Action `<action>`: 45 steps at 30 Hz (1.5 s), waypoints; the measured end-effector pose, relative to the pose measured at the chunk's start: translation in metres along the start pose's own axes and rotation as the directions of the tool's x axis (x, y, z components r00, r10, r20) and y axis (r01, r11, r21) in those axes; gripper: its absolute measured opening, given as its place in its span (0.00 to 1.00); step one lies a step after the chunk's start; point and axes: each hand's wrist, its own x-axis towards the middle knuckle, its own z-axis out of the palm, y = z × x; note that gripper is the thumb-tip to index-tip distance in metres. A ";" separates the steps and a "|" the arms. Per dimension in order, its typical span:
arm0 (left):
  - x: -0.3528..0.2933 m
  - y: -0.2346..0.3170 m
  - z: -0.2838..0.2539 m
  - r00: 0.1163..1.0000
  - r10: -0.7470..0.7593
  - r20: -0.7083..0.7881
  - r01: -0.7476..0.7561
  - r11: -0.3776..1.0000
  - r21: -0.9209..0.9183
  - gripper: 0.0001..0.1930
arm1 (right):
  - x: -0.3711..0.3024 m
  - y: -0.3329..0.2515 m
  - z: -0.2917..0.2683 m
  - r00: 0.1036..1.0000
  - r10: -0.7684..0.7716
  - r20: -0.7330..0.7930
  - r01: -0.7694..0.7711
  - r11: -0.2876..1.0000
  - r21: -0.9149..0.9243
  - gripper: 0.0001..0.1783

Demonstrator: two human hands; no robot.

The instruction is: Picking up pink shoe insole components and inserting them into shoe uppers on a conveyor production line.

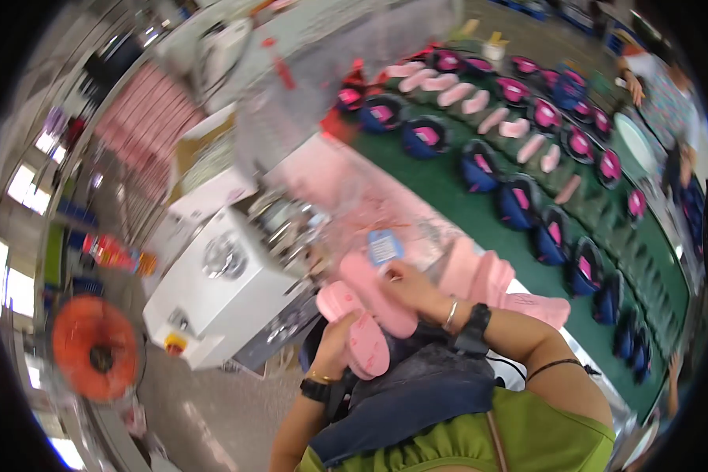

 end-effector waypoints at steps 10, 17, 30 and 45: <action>-0.044 -0.013 -0.049 0.993 0.031 0.115 -0.002 0.969 -0.246 0.23 | 0.165 -0.010 0.076 0.998 0.049 0.028 -0.050 0.998 0.039 0.18; -0.046 -0.013 -0.066 0.988 0.078 0.133 -0.056 0.985 -0.163 0.23 | 0.146 -0.022 0.023 0.971 -0.223 -0.091 0.179 0.920 -0.348 0.20; -0.051 -0.026 -0.083 0.988 0.106 -0.113 -0.128 0.970 -0.206 0.14 | 0.209 -0.020 0.084 0.978 0.025 -0.209 -0.021 1.000 0.019 0.26; -0.021 -0.017 -0.043 0.998 0.018 -0.056 -0.022 0.997 -0.067 0.18 | 0.050 0.115 -0.338 0.580 0.080 -0.811 -0.268 0.958 -0.097 0.20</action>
